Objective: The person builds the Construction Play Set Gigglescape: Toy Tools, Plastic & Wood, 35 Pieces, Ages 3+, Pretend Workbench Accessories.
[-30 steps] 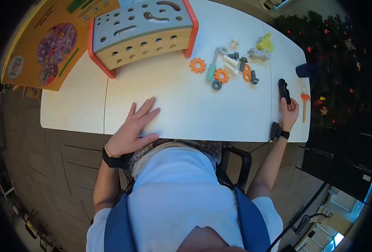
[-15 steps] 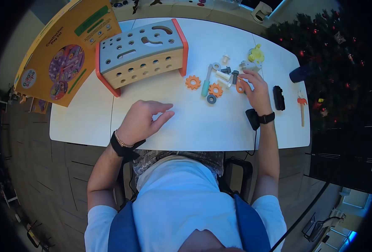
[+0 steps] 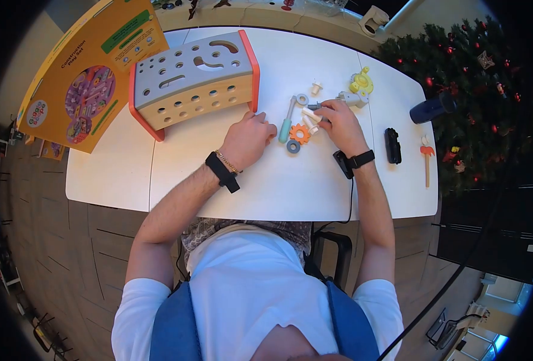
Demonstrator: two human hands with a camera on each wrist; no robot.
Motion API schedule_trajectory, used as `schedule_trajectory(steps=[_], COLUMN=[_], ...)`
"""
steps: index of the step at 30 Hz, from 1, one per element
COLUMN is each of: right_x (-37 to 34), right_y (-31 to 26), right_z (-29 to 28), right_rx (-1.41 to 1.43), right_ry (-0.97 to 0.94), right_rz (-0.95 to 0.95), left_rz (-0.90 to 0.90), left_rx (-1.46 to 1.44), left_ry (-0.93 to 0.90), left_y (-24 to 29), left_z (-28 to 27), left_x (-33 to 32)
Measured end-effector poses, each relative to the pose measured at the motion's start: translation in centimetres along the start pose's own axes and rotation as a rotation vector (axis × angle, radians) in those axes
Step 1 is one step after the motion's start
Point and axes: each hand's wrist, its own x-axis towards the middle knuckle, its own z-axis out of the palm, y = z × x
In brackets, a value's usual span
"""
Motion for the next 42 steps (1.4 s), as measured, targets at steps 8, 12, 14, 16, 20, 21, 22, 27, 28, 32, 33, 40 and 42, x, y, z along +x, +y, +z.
schedule_trajectory(steps=[8,12,14,16,20,21,22,27,28,32,33,40,42], right_x=[-0.3,-0.4,-0.4,-0.1,0.1,-0.2,-0.6,-1.3,-1.2,-0.3,-0.1,0.6,0.8], right_y=[0.0,-0.4,-0.2,-0.1,-1.7,-2.6,-3.8,-11.9,-12.9,-14.8,-15.0,-16.4,-16.6], right_z=[-0.3,0.4,0.6,0.7,-0.6,-1.0,-1.4,-2.9,-2.6,-1.6,-1.5,0.3,0.5], right_rx=[0.064,0.103,0.1,0.142,0.851,1.245,1.643,1.478,1.405,1.331,1.328,1.313,1.092], right_ry=[-0.061,-0.09,-0.126,-0.064,-0.095,-0.096,-0.097,-0.277,-0.254,-0.208,-0.214,-0.13,-0.039], right_rz=[-0.024,-0.031,0.01,0.05,0.529,0.497,0.456,0.31,0.264,0.181,0.173,0.153,0.166], left_rz=[-0.014,-0.057,-0.067,-0.226,-0.355,-0.373,-0.4,-0.479,-0.456,-0.361,-0.358,-0.294,-0.298], left_rx=[-0.191,-0.332,-0.38,-0.468,-1.177,-1.182,-1.319,-1.566,-1.559,-1.574,-1.599,-1.576,-1.58], left_ry=[-0.012,-0.027,-0.007,-0.077,0.076,0.083,0.159,0.305,0.323,0.447,0.466,0.422,0.417], left_y=[-0.5,-1.7,-1.6,-1.6,-3.0,-3.3,-2.9,-1.2,-0.9,-0.4,-0.5,-0.1,-0.2], left_z=[-1.0,-1.0,-1.3,-2.2,-1.0,-0.6,-1.1,-2.7,-3.1,-3.2,-3.0,-3.9,-3.9], left_x=[-1.6,-2.6,-3.0,-3.4,-4.2,-4.4,-4.6,-5.8,-6.1,-6.8,-7.0,-7.8,-7.9])
